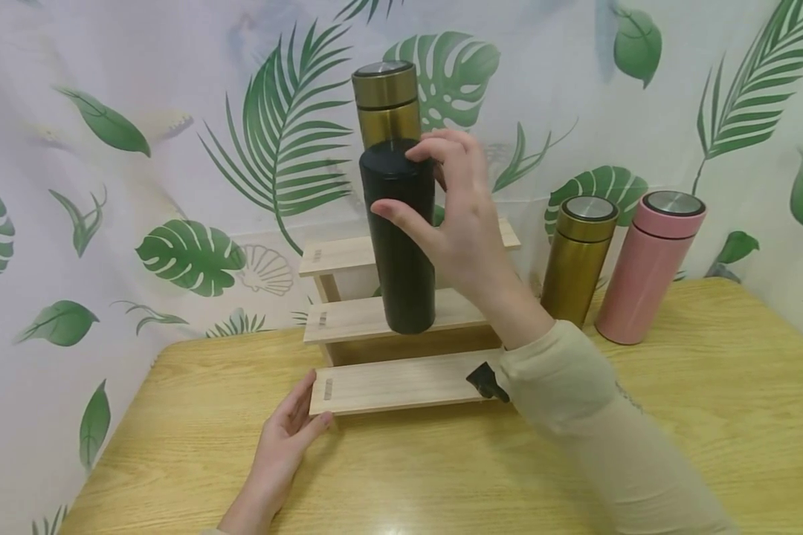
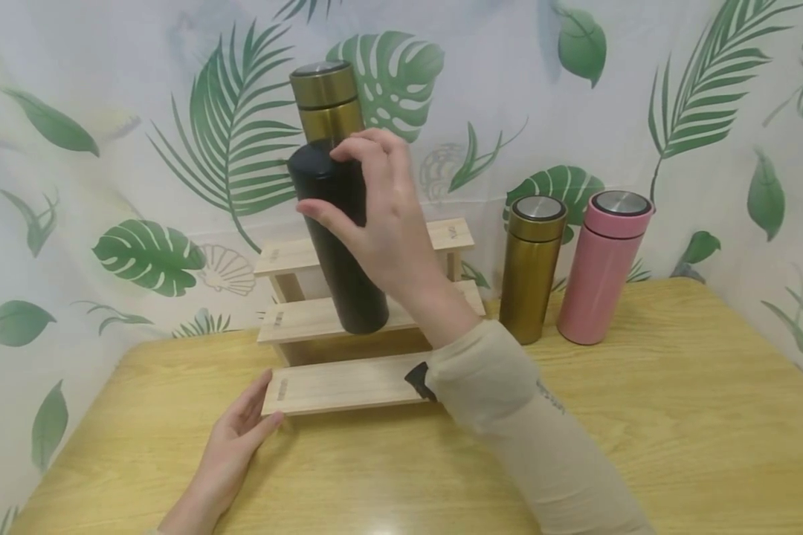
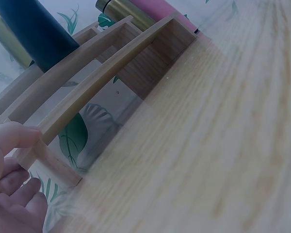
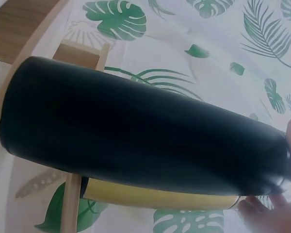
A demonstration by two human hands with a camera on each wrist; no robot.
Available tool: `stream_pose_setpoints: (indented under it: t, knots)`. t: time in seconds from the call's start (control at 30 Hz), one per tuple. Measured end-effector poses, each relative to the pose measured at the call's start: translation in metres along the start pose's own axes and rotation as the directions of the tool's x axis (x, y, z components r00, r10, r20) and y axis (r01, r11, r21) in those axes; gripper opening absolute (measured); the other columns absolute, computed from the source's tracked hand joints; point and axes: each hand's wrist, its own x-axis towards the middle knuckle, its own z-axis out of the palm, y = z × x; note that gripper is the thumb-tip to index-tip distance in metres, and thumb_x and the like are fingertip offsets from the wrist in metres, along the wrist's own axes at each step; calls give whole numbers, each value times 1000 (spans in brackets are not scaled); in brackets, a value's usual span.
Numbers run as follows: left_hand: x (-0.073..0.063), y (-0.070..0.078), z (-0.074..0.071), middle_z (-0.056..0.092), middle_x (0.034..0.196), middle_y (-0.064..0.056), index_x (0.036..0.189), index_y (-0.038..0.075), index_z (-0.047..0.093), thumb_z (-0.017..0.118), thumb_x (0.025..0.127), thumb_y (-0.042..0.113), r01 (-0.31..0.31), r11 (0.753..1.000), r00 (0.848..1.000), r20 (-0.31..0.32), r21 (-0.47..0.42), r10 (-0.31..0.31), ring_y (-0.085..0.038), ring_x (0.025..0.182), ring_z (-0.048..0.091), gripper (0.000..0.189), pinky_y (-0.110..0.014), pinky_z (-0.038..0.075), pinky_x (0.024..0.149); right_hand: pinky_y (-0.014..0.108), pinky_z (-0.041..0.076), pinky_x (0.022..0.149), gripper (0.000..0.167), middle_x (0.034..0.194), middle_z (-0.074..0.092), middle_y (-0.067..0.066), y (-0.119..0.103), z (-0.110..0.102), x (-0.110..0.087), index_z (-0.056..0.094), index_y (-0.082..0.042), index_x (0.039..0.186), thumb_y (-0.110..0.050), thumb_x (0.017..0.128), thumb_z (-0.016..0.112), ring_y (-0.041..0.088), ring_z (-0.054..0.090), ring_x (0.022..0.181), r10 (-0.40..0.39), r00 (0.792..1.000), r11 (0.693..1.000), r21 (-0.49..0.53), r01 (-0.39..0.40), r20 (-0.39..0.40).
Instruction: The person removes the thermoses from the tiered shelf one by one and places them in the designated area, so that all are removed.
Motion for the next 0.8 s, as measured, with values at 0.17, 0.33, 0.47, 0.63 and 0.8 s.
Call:
stream_pose_setpoints:
  t: [0.17,0.33,0.47,0.63,0.8]
  knots:
    - [0,1,0,23,155,0,150,12,30,68,90,18,0,1000,1000,0,-2,0,-14,141,19,71,-25,26,109,33,51,90,59,127,39,18,-6,2,-2,45,2,116,-21,77,82,19,43,116,4,1000,1000,20,-4,-21]
    - [0,1,0,23,155,0,150,13,31,69,89,18,5,1000,1000,0,-3,-5,-14,142,19,71,-26,25,110,32,45,98,71,134,41,15,-10,0,-5,37,2,134,-20,80,79,19,47,116,106,992,991,79,-112,70]
    - [0,2,0,22,155,0,150,13,30,68,90,19,8,1000,1000,5,1,-8,-14,142,18,71,-27,23,112,31,41,101,75,135,45,9,-12,-4,-7,32,-5,144,-23,84,73,16,50,116,213,963,964,122,-234,163]
    - [0,2,0,22,155,0,150,13,31,68,90,18,7,1000,1000,5,-4,-7,-14,142,18,71,-27,23,112,32,45,98,81,129,51,9,-13,-7,-14,32,-4,145,-48,86,67,16,53,112,192,972,945,240,-221,137]
    - [-1,2,-1,22,156,0,150,15,31,69,89,19,13,1000,1000,2,-8,-13,-14,142,19,72,-25,25,110,32,51,93,88,127,52,16,-14,-9,-22,35,6,140,-52,82,67,18,56,107,112,994,947,300,-111,15]
